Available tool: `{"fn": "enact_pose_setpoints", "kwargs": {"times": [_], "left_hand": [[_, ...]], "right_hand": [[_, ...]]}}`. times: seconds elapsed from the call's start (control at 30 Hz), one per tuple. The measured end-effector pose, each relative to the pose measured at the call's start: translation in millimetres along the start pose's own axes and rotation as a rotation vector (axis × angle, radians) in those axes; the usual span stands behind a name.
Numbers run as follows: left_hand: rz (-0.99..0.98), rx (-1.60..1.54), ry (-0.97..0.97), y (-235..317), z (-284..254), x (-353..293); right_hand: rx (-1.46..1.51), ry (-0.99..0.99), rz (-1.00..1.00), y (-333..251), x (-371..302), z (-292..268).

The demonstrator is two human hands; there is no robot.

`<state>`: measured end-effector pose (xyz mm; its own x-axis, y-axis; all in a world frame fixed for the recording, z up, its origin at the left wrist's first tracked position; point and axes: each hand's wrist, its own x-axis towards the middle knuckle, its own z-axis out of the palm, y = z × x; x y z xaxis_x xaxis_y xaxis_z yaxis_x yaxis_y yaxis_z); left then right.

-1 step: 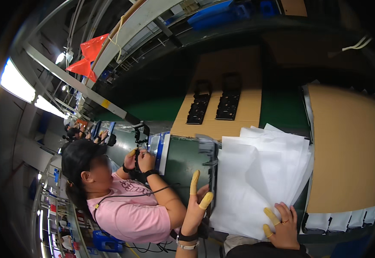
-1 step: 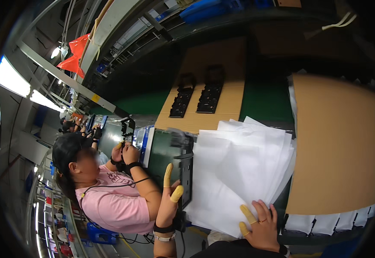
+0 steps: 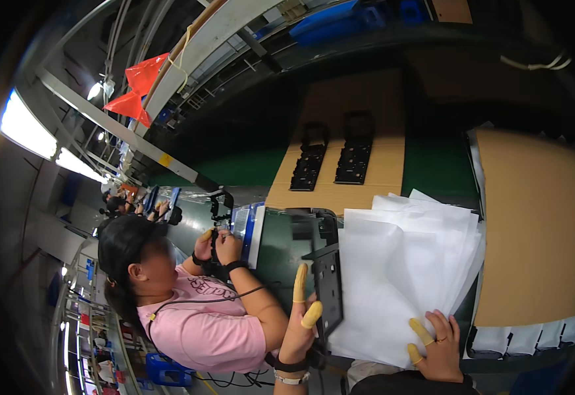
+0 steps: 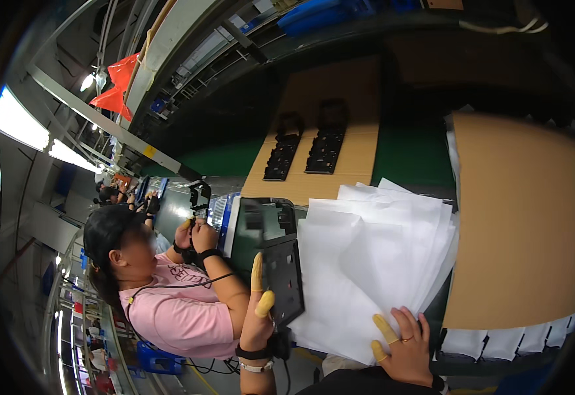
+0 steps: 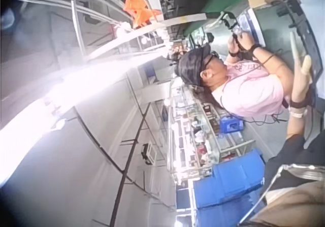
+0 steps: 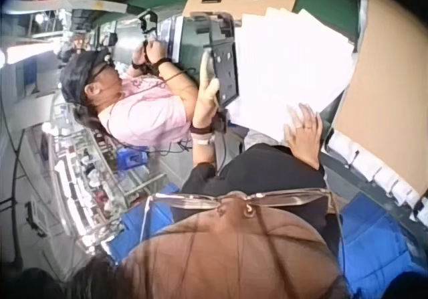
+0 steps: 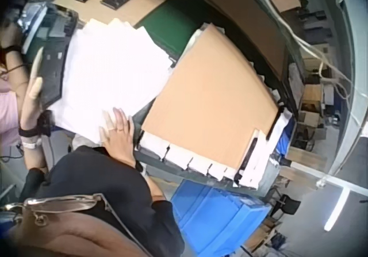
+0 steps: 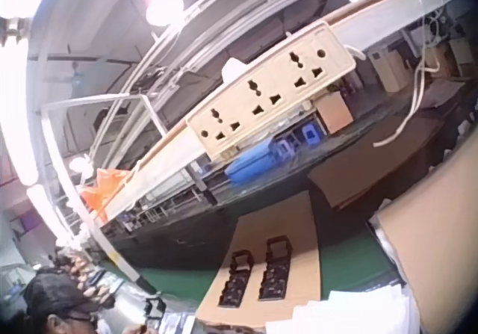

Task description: The recorder is assembling components into a black plastic housing, placing foam pads and handling parts on an electronics factory assembly line.

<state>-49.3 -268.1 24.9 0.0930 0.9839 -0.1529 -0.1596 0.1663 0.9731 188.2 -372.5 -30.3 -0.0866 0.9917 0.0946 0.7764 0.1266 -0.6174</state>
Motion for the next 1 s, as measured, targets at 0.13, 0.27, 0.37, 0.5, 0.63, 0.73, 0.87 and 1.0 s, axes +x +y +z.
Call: {"fn": "enact_pose_setpoints", "kwargs": {"times": [0.13,0.27,0.37,0.5,0.63,0.73,0.87,1.0], "left_hand": [[-0.216,-0.579,-0.404,12,16,-30],[-0.279,-0.921,-0.703,3,16,-30],[-0.330,-0.893,-0.664,5,16,-31],[-0.571,-0.775,-0.468,11,17,-26],[-0.336,-0.790,-0.667,8,21,-22],[-0.469,-0.720,-0.563,15,24,-19],[-0.449,-0.669,-0.527,36,34,-7],[-0.154,-0.779,-0.476,48,50,6]], "right_hand": [[-0.023,0.002,0.005,4,-2,2],[0.002,0.001,-0.005,3,2,5],[-0.011,-0.005,0.004,0,5,9],[-0.020,-0.001,0.012,2,6,11],[-0.004,-0.010,0.015,1,8,10],[-0.018,0.001,0.017,2,6,9],[-0.008,-0.015,0.023,1,8,10],[-0.011,-0.019,0.009,-5,10,6]]}}
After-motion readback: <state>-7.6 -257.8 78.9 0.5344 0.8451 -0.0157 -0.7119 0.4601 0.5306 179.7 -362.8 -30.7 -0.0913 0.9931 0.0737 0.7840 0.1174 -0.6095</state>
